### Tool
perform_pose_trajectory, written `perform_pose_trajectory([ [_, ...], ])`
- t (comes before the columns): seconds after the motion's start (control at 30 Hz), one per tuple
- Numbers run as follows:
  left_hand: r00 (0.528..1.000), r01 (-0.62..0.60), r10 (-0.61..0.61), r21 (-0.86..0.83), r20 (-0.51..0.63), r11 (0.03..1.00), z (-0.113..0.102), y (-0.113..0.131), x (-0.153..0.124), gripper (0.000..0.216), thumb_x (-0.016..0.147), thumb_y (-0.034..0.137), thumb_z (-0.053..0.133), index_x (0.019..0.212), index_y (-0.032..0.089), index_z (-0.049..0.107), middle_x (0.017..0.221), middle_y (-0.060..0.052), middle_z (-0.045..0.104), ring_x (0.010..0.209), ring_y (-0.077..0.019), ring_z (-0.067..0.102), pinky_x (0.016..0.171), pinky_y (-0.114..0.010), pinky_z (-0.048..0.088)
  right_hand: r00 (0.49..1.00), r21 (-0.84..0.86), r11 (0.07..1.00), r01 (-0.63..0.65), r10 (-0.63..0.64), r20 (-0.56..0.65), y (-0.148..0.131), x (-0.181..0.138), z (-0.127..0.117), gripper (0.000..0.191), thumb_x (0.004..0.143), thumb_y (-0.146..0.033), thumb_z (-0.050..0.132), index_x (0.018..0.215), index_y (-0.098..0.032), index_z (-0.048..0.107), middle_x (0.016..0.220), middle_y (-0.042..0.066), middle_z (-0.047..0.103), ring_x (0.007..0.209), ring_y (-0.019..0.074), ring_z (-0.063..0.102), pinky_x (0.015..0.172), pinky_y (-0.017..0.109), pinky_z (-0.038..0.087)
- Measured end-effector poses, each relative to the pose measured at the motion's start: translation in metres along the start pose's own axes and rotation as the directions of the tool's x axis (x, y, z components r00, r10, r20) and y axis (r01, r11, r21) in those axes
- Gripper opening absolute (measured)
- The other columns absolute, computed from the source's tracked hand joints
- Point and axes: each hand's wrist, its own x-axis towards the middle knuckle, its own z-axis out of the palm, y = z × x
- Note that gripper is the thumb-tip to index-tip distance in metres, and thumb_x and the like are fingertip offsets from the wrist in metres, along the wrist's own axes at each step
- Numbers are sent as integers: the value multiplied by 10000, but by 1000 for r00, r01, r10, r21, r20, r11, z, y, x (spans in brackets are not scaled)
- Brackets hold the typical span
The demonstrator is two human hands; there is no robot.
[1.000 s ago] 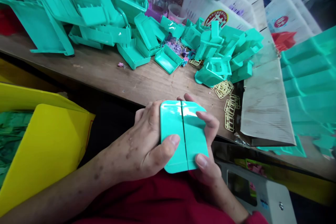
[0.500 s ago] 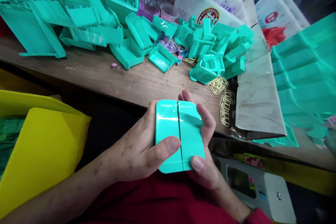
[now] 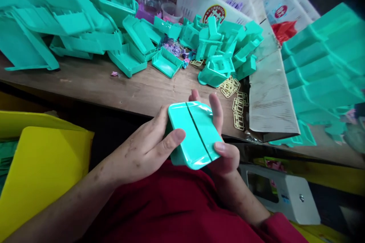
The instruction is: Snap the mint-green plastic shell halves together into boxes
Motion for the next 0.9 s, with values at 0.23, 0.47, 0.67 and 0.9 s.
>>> perform_pose_trajectory([
  [0.23, 997, 16, -37, -305, -62, 952, -13, -41, 17, 1126, 630, 919, 1170, 1452, 287, 730, 1319, -117, 875, 1162, -384, 853, 877, -416, 708, 974, 126, 969, -214, 201, 105, -10, 21, -2, 994, 1066, -945, 548, 1926, -449, 520, 2092, -42, 445, 1870, 422, 583, 1429, 732, 629],
  [0.47, 942, -124, 101, -51, -321, 991, -11, -48, 9, 1367, 583, 963, 1160, 1667, 291, 671, 1636, -196, 791, 1498, -494, 792, 1289, -637, 671, 971, 61, 991, -122, 132, -197, 9, 9, 14, 1255, 964, -1163, 611, 1958, -411, 457, 2028, 99, 559, 1841, 471, 612, 1436, 768, 606],
  [0.67, 894, -263, 326, 228, -307, 937, -12, -41, -4, 1510, 516, 1147, 1027, 1678, 279, 606, 1611, -225, 763, 1473, -528, 803, 1281, -697, 667, 989, -180, 981, -67, 42, -139, 1, -2, 3, 1617, 530, -834, 1238, 1907, -352, 541, 1626, 161, 874, 1417, 494, 897, 1283, 684, 735],
  [0.9, 875, -158, 380, 565, -300, 810, -7, -7, -28, 1403, 576, 1199, 947, 1630, 299, 733, 1470, -188, 884, 1320, -509, 885, 1232, -700, 737, 983, -299, 948, 108, -147, -112, 16, -11, 7, 1303, 510, -689, 1270, 1646, -442, 683, 1435, 89, 947, 1148, 433, 965, 928, 544, 812],
])
